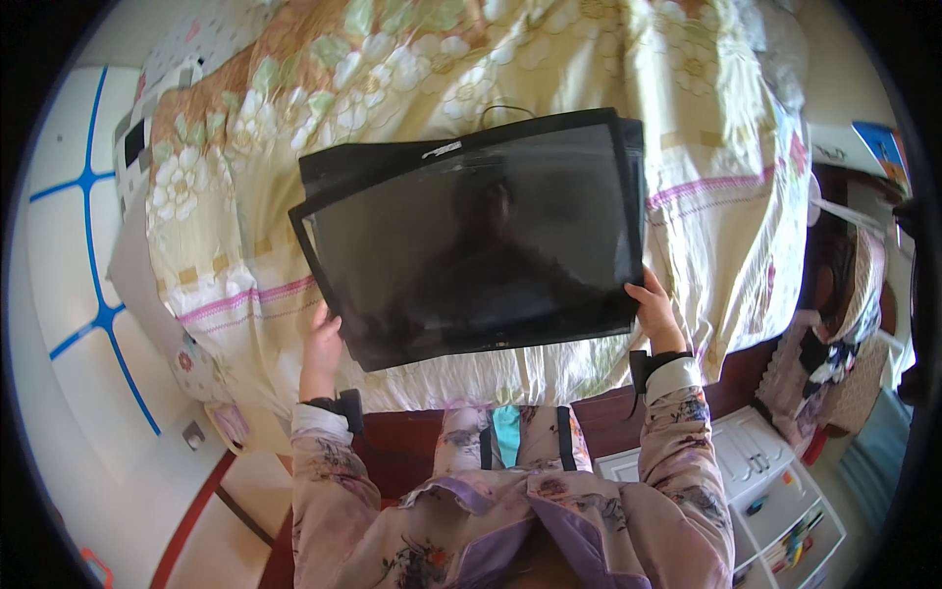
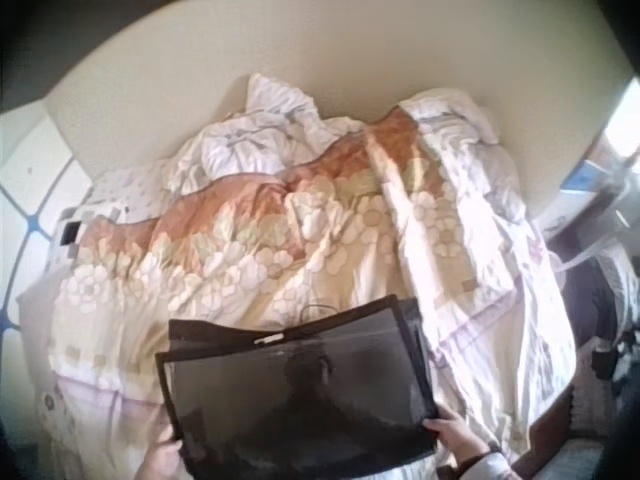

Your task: The person wipes a flat-screen monitor with a cloth, then places it on a bed. They retrieve a small blue bottle, open it, and apply liquid along the monitor's bezel seam. The person continues applying the liquid around the edges of the monitor while it rests on the bed.

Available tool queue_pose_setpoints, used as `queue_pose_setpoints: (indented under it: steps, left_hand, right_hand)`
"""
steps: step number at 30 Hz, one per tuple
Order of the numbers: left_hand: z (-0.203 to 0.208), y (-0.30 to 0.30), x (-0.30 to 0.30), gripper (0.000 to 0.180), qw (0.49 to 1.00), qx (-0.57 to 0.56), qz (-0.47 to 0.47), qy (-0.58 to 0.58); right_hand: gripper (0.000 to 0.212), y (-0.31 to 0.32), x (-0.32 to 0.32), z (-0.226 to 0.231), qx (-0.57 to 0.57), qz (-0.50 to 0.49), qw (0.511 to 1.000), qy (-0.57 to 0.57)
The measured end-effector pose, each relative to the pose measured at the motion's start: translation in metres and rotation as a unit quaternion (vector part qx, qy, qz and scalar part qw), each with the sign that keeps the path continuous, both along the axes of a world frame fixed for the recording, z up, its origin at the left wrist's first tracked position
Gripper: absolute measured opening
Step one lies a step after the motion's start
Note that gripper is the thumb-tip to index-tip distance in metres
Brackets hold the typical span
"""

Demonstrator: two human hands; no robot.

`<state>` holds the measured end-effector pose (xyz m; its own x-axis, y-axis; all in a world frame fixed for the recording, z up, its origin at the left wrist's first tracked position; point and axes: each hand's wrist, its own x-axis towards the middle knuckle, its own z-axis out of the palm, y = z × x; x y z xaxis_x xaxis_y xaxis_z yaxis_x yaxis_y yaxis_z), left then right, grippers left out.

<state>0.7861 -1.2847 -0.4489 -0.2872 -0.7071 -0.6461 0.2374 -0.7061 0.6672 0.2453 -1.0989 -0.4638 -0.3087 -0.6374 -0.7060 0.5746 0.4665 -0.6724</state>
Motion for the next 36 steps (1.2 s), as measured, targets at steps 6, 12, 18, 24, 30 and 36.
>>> queue_pose_setpoints:
  steps: [6,12,18,24,30,36]
  left_hand:
    - [0.001,-0.001,-0.015,0.048,0.994,-0.051,0.006,-0.098]
    - [0.007,-0.006,-0.031,0.042,0.995,-0.085,0.007,-0.057]
    - [0.019,-0.007,-0.022,0.04,0.981,-0.051,0.063,-0.179]
    - [0.006,0.0,-0.009,0.038,0.972,-0.129,0.115,-0.159]
    - [-0.02,-0.007,-0.027,0.052,0.965,-0.186,0.089,-0.164]
    - [-0.02,-0.004,-0.04,0.055,0.959,-0.182,0.074,-0.203]
  right_hand:
    - [0.042,-0.003,0.016,0.023,0.136,0.212,0.821,0.511]
    - [0.028,-0.021,0.032,0.046,0.201,0.205,0.755,0.59]
    - [0.035,-0.008,0.035,0.05,0.134,0.163,0.734,0.646]
    - [0.031,0.036,0.057,0.036,0.121,0.076,0.747,0.649]
    - [0.033,0.069,0.053,0.003,0.137,0.071,0.762,0.629]
    - [0.035,0.075,0.047,-0.018,0.143,0.109,0.747,0.639]
